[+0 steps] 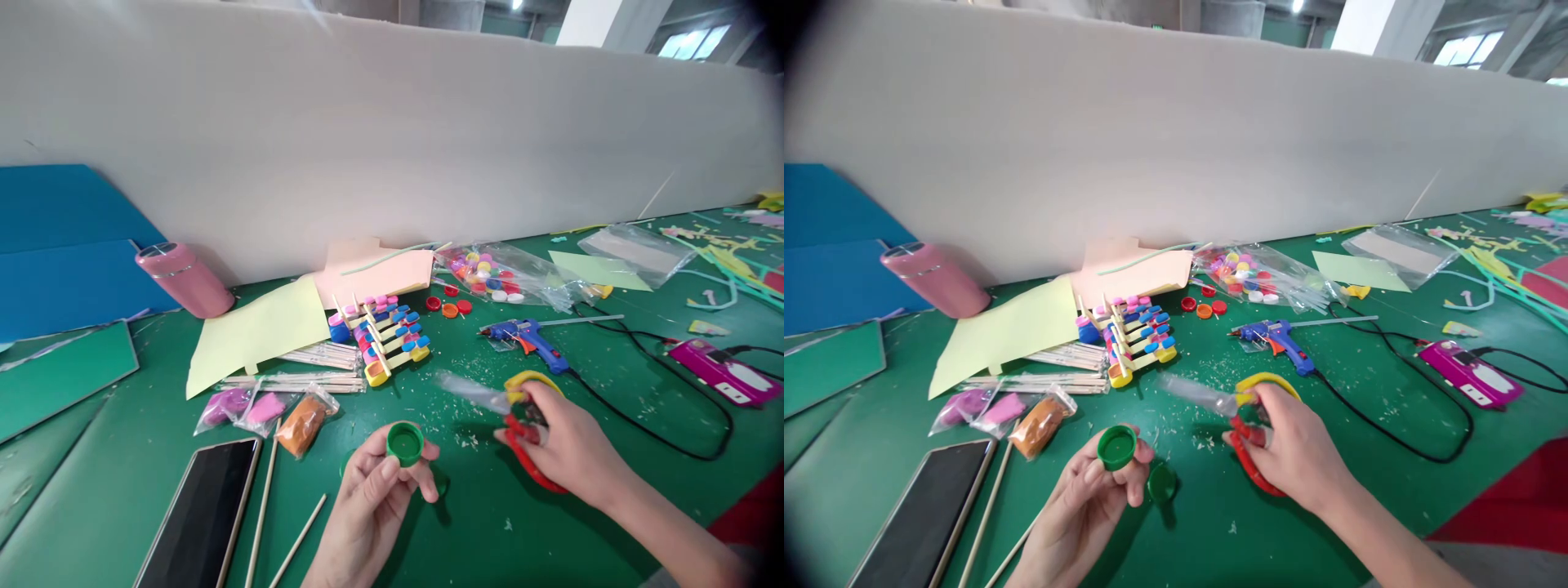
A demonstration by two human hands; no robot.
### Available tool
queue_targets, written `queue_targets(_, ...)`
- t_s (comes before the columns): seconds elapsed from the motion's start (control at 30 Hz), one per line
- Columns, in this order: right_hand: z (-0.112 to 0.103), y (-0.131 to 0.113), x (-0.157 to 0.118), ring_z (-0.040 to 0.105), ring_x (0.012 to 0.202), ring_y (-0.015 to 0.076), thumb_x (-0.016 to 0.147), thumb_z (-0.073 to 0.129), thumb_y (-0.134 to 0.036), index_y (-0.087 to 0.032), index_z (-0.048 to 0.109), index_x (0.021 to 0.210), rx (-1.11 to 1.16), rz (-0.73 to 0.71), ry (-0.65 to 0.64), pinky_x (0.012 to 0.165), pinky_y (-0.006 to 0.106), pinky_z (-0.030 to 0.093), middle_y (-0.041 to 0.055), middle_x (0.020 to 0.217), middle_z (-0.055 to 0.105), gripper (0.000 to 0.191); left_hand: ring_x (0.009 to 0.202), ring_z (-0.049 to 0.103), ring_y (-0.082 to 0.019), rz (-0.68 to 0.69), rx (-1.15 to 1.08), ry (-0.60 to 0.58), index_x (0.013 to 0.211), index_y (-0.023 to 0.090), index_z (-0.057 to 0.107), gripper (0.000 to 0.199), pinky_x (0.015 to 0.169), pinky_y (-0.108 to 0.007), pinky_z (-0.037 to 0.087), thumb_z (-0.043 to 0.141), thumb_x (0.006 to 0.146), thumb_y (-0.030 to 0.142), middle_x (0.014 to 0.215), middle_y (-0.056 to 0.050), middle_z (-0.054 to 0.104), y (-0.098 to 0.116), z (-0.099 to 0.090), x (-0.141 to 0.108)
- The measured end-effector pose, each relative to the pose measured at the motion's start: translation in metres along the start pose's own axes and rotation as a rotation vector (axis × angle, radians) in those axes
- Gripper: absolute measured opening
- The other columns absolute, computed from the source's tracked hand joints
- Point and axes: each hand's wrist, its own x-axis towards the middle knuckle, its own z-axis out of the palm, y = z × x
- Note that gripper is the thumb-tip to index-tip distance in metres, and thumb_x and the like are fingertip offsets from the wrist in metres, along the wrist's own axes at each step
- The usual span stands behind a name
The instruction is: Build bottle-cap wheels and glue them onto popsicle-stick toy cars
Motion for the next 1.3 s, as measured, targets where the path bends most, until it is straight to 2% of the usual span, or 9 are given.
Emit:
queue_targets(0.17, -0.006, 0.013, 0.001, 0.061, 0.077, 0.0231, 0.075, 0.056, -0.041, -0.021, 0.05, 0.096, -0.108, -0.097, 0.03, 0.065, 0.032, 0.047, 0.0062, 0.087, 0.063, 0.03, 0.053, 0.051, -0.012, 0.029, 0.19, 0.115, 0.08, 0.016, 0.057, 0.019, 0.054, -0.026, 0.041, 0.062, 0.07, 0.032, 0.074, -0.006, 0.063, -0.007, 0.001, 0.0)
queue_targets(0.3, -0.003, 0.011, -0.002, 0.062, 0.072, 0.0201, 0.076, 0.054, -0.04, -0.021, 0.047, 0.101, -0.043, -0.018, 0.006, 0.059, 0.028, 0.047, 0.0045, 0.084, 0.064, 0.032, 0.055, 0.051, -0.014, 0.298, 0.856, 0.315, 0.084, 0.02, 0.053, 0.02, 0.056, -0.027, 0.042, 0.062, 0.066, 0.021, 0.064, 0.0, 0.056, -0.018, -0.001, 0.003)
queue_targets(0.4, 0.0, 0.009, -0.005, 0.061, 0.082, 0.0225, 0.072, 0.059, -0.036, -0.021, 0.05, 0.1, -0.053, -0.066, -0.005, 0.067, 0.031, 0.047, 0.0052, 0.092, 0.064, 0.033, 0.061, 0.052, -0.016, 0.448, 1.443, 0.143, 0.084, 0.02, 0.052, 0.017, 0.058, -0.029, 0.043, 0.053, 0.069, 0.013, 0.071, -0.002, 0.056, -0.014, 0.004, 0.006)
queue_targets(0.53, 0.005, 0.009, -0.009, 0.06, 0.066, 0.0185, 0.071, 0.058, -0.039, -0.022, 0.052, 0.094, 0.111, 0.078, -0.035, 0.057, 0.027, 0.046, 0.0001, 0.076, 0.063, 0.028, 0.068, 0.053, -0.019, 0.597, 1.784, -0.074, 0.093, 0.018, 0.05, 0.019, 0.061, -0.032, 0.045, 0.046, 0.075, 0.014, 0.086, -0.008, 0.058, 0.002, 0.028, 0.01)
queue_targets(0.73, 0.021, 0.021, -0.013, 0.052, 0.056, 0.0142, 0.07, 0.061, -0.034, -0.022, 0.048, 0.093, 0.423, 0.129, 0.085, 0.055, 0.026, 0.045, -0.004, 0.064, 0.053, 0.029, 0.073, 0.053, -0.023, 0.331, 2.144, -0.484, 0.074, 0.017, 0.054, 0.01, 0.065, -0.036, 0.041, 0.053, 0.066, 0.01, 0.076, -0.007, 0.058, -0.012, 0.056, 0.025)
queue_targets(1.0, 0.022, 0.031, -0.017, 0.05, 0.056, 0.0125, 0.071, 0.062, -0.039, -0.021, 0.046, 0.094, 0.519, 0.085, 0.103, 0.057, 0.026, 0.046, -0.0045, 0.065, 0.051, 0.033, 0.081, 0.048, -0.024, 0.346, 2.242, -0.504, 0.073, 0.016, 0.059, 0.008, 0.071, -0.037, 0.035, 0.055, 0.069, 0.021, 0.078, -0.008, 0.058, -0.014, 0.067, 0.027)
queue_targets(1.1, 0.023, 0.033, -0.018, 0.052, 0.058, 0.0135, 0.069, 0.063, -0.041, -0.021, 0.047, 0.097, 0.516, 0.082, 0.113, 0.058, 0.026, 0.046, -0.0032, 0.068, 0.054, 0.038, 0.082, 0.046, -0.026, 0.424, 2.234, -0.218, 0.073, 0.016, 0.059, 0.019, 0.07, -0.04, 0.034, 0.05, 0.074, 0.032, 0.078, -0.01, 0.057, -0.016, 0.07, 0.024)
queue_targets(1.23, 0.026, 0.035, -0.019, 0.054, 0.061, 0.0143, 0.07, 0.061, -0.041, -0.021, 0.045, 0.101, 0.497, 0.073, 0.126, 0.059, 0.027, 0.046, -0.0031, 0.07, 0.055, 0.04, 0.078, 0.047, -0.023, 0.388, 2.146, -0.463, 0.066, 0.016, 0.061, 0.01, 0.072, -0.038, 0.035, 0.059, 0.067, 0.026, 0.074, -0.008, 0.057, -0.016, 0.073, 0.019)
queue_targets(1.3, 0.027, 0.035, -0.02, 0.055, 0.061, 0.0145, 0.07, 0.06, -0.041, -0.021, 0.045, 0.102, 0.471, 0.074, 0.132, 0.059, 0.027, 0.046, -0.003, 0.07, 0.055, 0.04, 0.083, 0.046, -0.025, 0.476, 2.017, -0.215, 0.072, 0.015, 0.062, 0.014, 0.075, -0.042, 0.034, 0.056, 0.071, 0.028, 0.08, -0.009, 0.057, -0.006, 0.074, 0.017)
